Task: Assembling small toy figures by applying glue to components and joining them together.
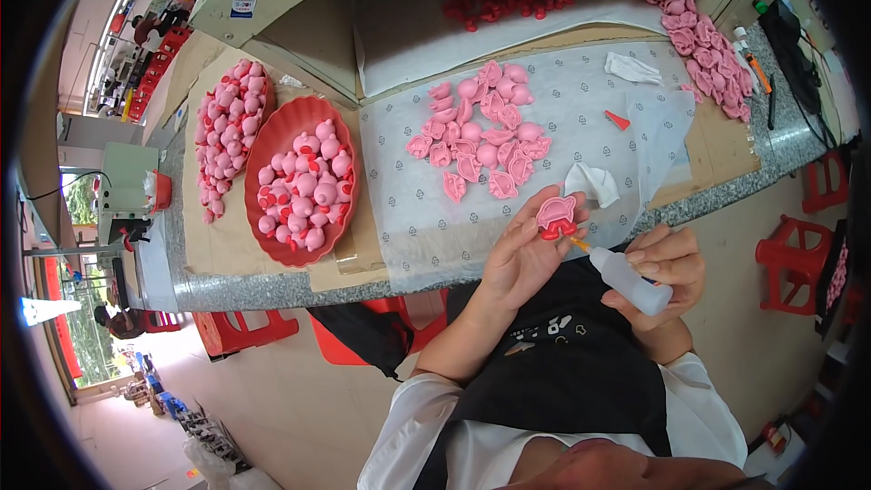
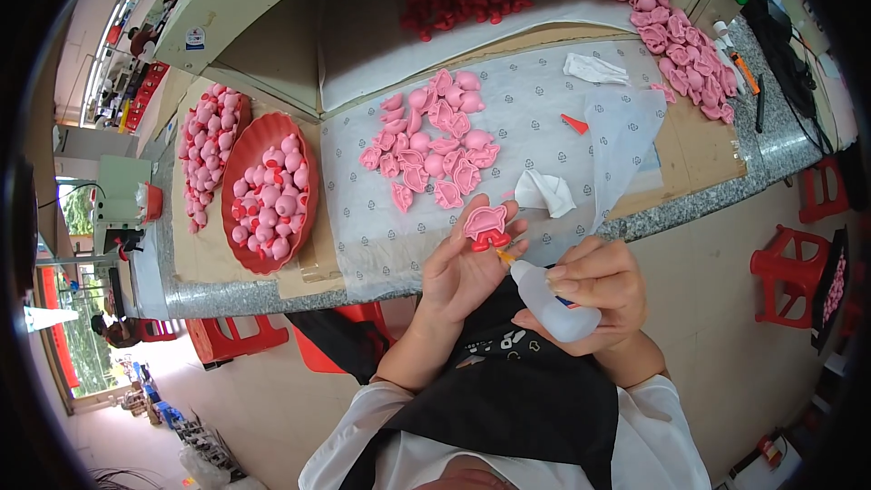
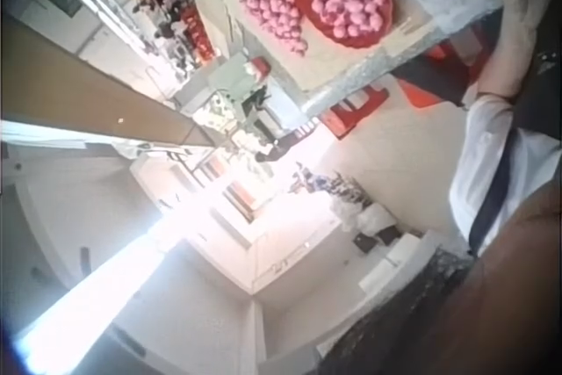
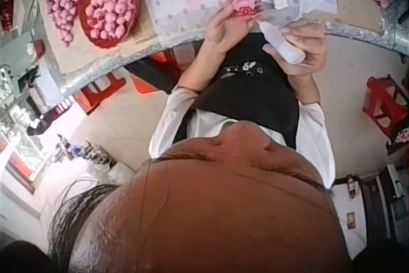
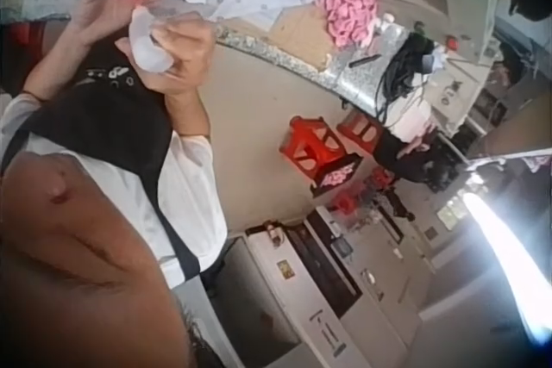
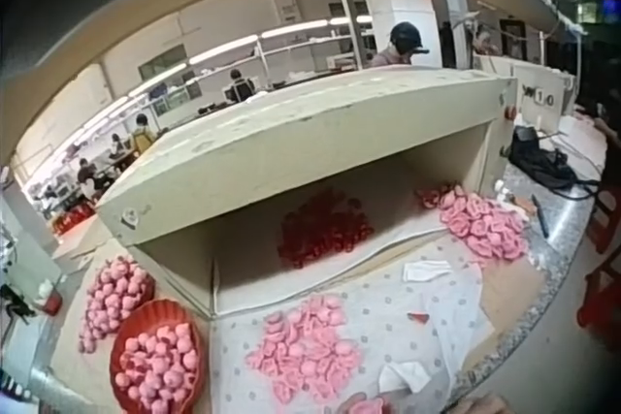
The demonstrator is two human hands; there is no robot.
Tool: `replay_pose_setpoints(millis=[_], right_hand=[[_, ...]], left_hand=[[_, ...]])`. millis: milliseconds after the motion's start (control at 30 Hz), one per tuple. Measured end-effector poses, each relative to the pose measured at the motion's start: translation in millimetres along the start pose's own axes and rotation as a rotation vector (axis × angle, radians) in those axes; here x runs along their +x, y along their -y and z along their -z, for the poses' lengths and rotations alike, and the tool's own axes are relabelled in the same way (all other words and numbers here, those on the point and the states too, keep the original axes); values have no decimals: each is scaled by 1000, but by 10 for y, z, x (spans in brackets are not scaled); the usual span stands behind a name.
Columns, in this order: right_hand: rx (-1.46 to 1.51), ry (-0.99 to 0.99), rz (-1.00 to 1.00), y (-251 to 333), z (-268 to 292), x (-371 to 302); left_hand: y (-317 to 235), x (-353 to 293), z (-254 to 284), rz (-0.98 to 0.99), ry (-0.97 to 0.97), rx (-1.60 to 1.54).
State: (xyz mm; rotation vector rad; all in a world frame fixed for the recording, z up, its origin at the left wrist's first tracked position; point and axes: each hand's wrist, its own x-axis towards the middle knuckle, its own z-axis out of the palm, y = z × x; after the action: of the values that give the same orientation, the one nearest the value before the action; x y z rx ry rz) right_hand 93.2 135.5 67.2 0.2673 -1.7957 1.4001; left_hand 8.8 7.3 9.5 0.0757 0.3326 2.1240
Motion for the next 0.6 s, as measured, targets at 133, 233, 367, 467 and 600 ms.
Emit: replay_pose_setpoints(millis=[133,233,367,467,600], right_hand=[[-34,23,4,-18,-21,-10],[-33,24,-4,-26,-35,-16],[-24,20,-13,-5,-32,-9],[-10,10,-6,3,-21,0],[-5,5,-15,-9,-60,-9]], left_hand=[[-11,-4,-6,-3,-8,-4],[-18,-7,-22,-7,-2,-64],[-16,-6,-18,-10,-3,-65],[-15,-5,-16,-9,-3,-32],[-12,-8,-22,-7,-25,24]])
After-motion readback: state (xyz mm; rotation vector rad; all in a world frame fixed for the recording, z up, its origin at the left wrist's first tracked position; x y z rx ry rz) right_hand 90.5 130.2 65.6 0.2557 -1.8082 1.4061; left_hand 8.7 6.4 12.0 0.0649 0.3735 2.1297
